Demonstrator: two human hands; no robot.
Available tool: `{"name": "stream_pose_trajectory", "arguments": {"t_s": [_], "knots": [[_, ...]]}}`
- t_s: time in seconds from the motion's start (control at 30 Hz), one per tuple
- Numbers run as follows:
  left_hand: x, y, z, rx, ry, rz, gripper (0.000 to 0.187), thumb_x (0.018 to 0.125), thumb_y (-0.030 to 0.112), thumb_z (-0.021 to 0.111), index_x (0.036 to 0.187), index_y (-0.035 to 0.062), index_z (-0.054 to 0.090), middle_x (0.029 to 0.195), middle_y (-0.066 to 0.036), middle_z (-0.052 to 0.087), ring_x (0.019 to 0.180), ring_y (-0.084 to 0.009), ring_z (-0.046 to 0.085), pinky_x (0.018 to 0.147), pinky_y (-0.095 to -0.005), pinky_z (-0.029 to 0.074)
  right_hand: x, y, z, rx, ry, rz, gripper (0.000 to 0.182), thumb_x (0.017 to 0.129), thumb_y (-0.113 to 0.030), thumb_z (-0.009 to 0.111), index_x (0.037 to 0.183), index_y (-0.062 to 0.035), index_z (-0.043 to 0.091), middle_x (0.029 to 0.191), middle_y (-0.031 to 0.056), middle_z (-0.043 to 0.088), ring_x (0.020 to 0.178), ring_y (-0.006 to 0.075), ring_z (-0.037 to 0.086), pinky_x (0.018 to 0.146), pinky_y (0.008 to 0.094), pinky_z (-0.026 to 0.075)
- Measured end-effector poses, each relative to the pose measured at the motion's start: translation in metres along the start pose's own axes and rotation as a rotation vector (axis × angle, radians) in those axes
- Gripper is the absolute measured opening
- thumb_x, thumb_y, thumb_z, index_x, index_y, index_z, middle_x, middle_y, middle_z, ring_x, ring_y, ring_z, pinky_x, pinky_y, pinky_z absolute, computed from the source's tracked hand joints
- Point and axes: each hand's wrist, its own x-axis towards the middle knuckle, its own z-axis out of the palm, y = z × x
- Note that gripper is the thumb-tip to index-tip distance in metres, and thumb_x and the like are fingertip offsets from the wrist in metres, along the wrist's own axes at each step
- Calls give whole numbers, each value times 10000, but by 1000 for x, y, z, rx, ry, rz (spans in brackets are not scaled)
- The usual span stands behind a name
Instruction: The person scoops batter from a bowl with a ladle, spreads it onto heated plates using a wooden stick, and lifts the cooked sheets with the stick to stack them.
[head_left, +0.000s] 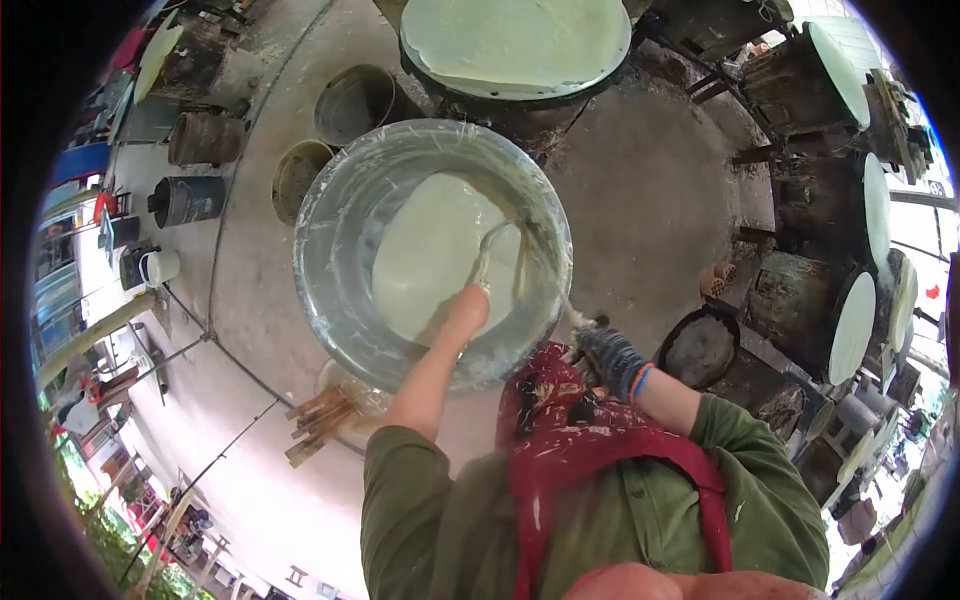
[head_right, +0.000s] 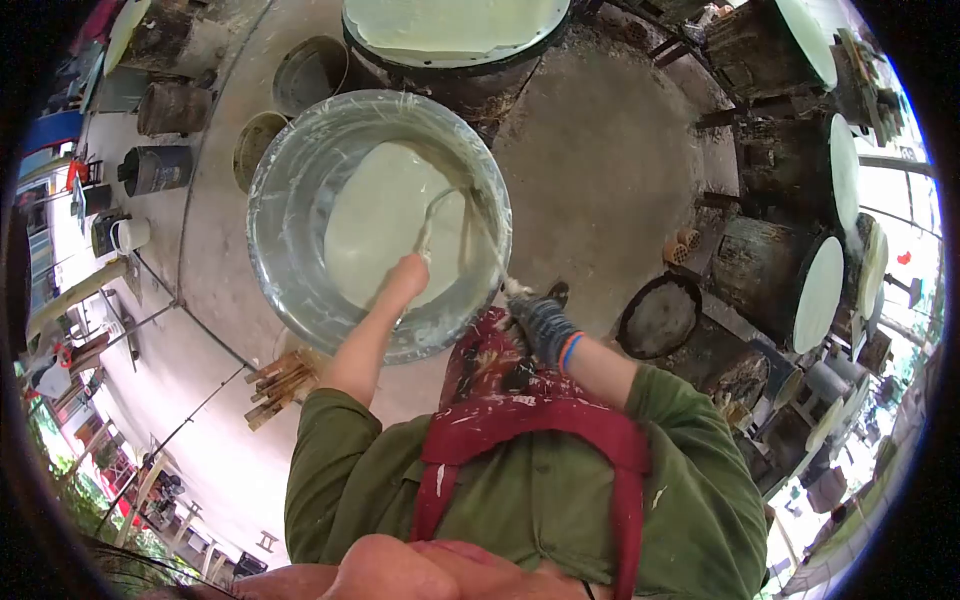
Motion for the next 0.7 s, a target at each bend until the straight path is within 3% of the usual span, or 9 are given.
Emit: {"name": "stream_pose_trajectory", "arguments": {"t_s": [0.03, 0.13, 0.23, 0.33, 0.47, 0.5, 0.6, 0.67, 0.7], "knots": [[2, -5, 15, -10, -62, 9, 203, 854, 116, 403, 922, -41, 513, 703, -184, 589, 632, -329, 607, 561, -450, 466, -5, 6, 3, 58, -9, 72, 202, 853, -306, 556, 866, -108, 518, 657, 86, 571, 401, 177, 460, 343, 287, 340], [-45, 6, 41, -1283, -403, -316, 245, 918, 209, 397, 883, -10, 503, 544, -55, 447, 463, -148, 495, 407, -295, 359, -20, 43, -12, 166, -78, 251, 196, 856, -314, 534, 869, -120, 510, 652, 88, 550, 440, 219, 468, 378, 361, 357], [-98, 41, 66, -1785, -476, -322, 248, 925, 209, 393, 895, -11, 504, 553, -41, 431, 461, -129, 468, 408, -272, 350, -29, 71, -55, 69, -153, 312, 197, 834, -308, 568, 877, -121, 523, 637, 101, 541, 449, 240, 482, 386, 374, 375], [-161, 80, 87, -1984, -424, -147, 252, 931, 210, 388, 906, -11, 506, 563, -26, 416, 458, -109, 441, 410, -249, 341, -33, 106, -107, 35, -285, 180, 191, 834, -297, 576, 879, -117, 532, 651, 102, 559, 460, 236, 508, 389, 359, 397], [-247, 121, 95, -2009, -269, 191, 257, 940, 211, 382, 921, -12, 509, 576, -6, 395, 455, -83, 405, 412, -218, 328, -77, 131, -161, -100, -511, -122, 196, 847, -266, 579, 940, -94, 584, 728, 83, 609, 519, 176, 543, 425, 314, 423], [-260, 129, 92, -1976, -223, 276, 258, 942, 211, 381, 925, -12, 510, 579, -2, 390, 454, -77, 396, 412, -210, 325, -84, 138, -172, -190, -488, -218, 208, 860, -259, 573, 975, -89, 606, 755, 50, 610, 592, 132, 532, 491, 279, 427], [-291, 148, 71, -1846, -100, 508, 263, 949, 212, 377, 937, -13, 511, 589, 13, 375, 452, -58, 369, 414, -187, 316, -113, 148, -192, -413, -519, -352, 218, 873, -265, 562, 963, -73, 617, 776, 26, 606, 654, 102, 518, 553, 249, 428], [-310, 150, 48, -1822, -74, 622, 265, 953, 212, 374, 944, -14, 513, 596, 23, 364, 450, -45, 351, 415, -171, 309, -156, 142, -187, -683, -541, -711, 250, 878, -272, 552, 974, -48, 607, 751, 21, 598, 666, 78, 516, 568, 258, 440], [-323, 147, 37, -1831, -65, 662, 267, 955, 212, 372, 948, -14, 513, 599, 28, 359, 449, -38, 342, 416, -163, 306, -173, 137, -184, -649, -554, -654, 264, 879, -276, 551, 986, -41, 604, 747, 19, 596, 670, 72, 516, 576, 260, 443]]}}
